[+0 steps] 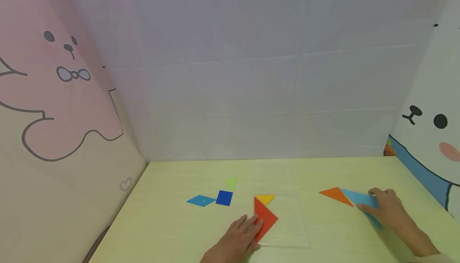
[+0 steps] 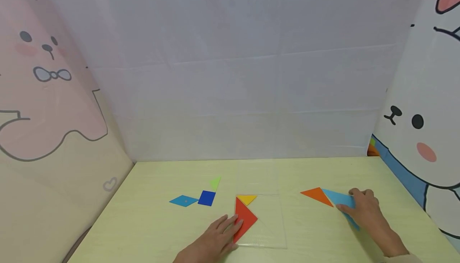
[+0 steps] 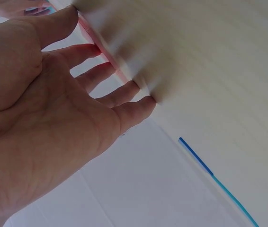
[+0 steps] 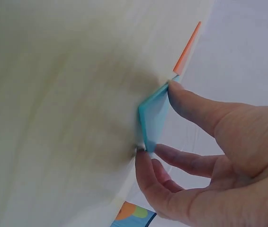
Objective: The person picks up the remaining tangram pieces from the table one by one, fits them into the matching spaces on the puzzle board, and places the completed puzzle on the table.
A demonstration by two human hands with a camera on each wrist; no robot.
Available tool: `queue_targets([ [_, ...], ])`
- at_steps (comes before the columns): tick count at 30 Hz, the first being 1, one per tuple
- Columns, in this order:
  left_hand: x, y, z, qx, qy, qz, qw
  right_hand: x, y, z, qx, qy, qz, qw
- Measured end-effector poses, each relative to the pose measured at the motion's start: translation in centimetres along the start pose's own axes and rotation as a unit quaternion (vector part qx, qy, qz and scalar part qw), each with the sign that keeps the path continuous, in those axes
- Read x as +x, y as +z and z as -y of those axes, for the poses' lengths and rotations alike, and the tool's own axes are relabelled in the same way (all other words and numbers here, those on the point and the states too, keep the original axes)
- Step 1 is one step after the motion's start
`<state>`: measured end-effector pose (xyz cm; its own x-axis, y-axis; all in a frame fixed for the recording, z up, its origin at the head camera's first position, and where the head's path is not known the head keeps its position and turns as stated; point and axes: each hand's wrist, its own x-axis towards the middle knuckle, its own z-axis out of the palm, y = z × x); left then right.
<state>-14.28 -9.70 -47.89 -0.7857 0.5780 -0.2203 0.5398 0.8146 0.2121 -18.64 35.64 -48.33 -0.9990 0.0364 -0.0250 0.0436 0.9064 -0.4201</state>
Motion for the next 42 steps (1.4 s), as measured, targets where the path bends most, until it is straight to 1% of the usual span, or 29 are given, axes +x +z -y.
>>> queue_targets([
  [5,0.0,0.0,0.0,0.000,0.001,0.002,1.0000,0.1,0.1,-0.3,0.012,-0.010,-0.031,0.999],
  [9,-0.1,-0.1,0.1,-0.002,0.001,0.001,1.0000,0.1,-0.1,-0.4,0.015,-0.017,-0.046,0.999],
  [14,-0.1,0.0,0.0,0.000,0.002,-0.003,1.0000,0.3,-0.4,-0.4,0.016,-0.044,-0.056,0.997],
  [21,-0.1,0.0,0.1,0.007,0.006,-0.008,0.9999,0.3,-0.7,-0.6,0.028,-0.051,-0.045,0.997],
  [26,-0.1,0.1,0.1,0.008,0.009,-0.009,0.9999,0.2,-1.0,-0.6,0.036,-0.060,-0.051,0.996],
  [34,-0.1,0.1,0.1,0.003,0.009,-0.007,0.9999,0.1,-1.2,-0.6,0.062,-0.050,-0.044,0.996],
  [42,0.0,0.3,0.1,0.006,0.007,-0.005,0.9999,0.1,-1.8,-0.1,0.086,-0.057,-0.037,0.994],
])
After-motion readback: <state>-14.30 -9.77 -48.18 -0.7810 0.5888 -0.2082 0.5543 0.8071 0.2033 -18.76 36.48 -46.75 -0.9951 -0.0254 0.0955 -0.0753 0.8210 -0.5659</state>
